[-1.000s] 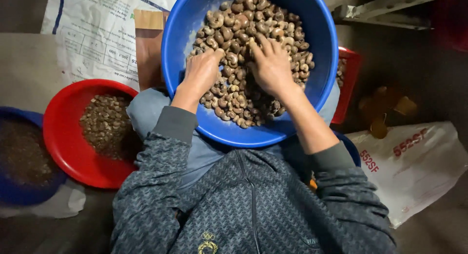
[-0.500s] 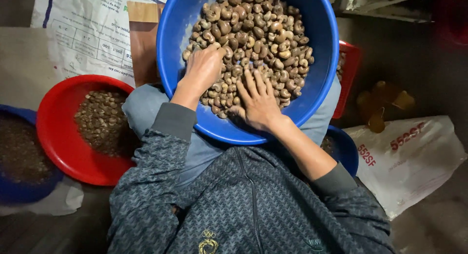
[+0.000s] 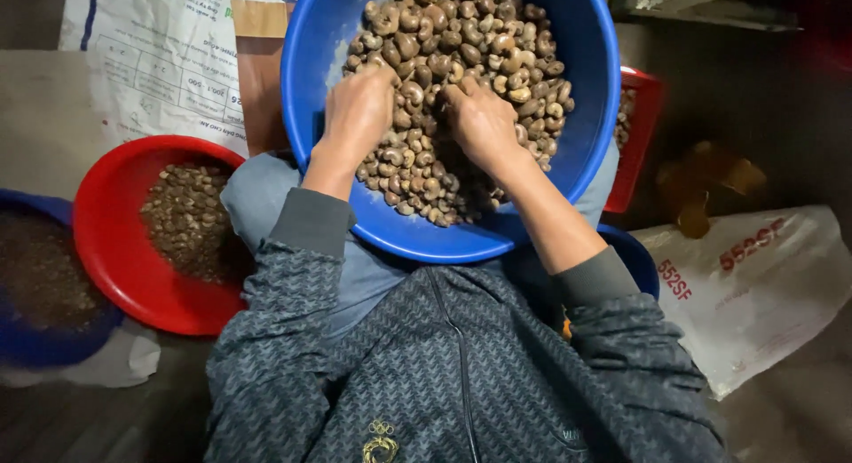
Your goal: Sorting cashew nuts by hand from a large blue bowl into smaller red and blue bowls based on quality.
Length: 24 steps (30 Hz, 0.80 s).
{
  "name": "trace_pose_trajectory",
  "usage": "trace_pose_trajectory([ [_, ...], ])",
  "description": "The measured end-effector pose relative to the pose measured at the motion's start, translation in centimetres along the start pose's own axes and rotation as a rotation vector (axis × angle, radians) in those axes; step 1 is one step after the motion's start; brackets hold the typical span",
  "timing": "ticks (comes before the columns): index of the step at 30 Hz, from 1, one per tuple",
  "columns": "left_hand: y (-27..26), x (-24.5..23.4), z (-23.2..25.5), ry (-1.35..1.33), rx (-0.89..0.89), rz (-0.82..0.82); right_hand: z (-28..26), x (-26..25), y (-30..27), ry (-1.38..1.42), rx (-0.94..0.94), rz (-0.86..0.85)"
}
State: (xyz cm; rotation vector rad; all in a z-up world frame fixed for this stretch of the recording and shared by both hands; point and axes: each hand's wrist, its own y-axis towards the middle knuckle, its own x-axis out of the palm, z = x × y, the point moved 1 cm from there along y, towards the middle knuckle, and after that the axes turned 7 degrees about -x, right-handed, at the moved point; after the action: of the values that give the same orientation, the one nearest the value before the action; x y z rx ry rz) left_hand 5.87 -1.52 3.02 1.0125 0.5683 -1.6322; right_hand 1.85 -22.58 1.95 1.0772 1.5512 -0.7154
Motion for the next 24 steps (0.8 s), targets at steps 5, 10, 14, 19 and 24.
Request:
trace_pose_trajectory([
  [5,-0.5,-3.5,0.2,0.151,-0.204,0.109,0.8,4.0,-0.2,-0.184,0.025,-0.091],
  [10,-0.9,-0.9,-1.1,0.334,-0.277,-0.071,0.7,4.4,-0.6,-0.166,0.064,-0.162],
  [14,-1.5,0.1,-1.6,0.349,-0.347,-0.124,-0.2,2.6,-1.3,-0.081,-0.001,0.015],
  [19,-0.8,-0.1,-0.9,0.387,-0.329,-0.152,-0.3,-0.1,-2.3,0.052,-0.021,-0.044],
  [24,0.0,-2.3,1.0,0.142,-0.554,-0.371,-0.1,-4.6,-2.1,0.292,0.009,-0.006],
])
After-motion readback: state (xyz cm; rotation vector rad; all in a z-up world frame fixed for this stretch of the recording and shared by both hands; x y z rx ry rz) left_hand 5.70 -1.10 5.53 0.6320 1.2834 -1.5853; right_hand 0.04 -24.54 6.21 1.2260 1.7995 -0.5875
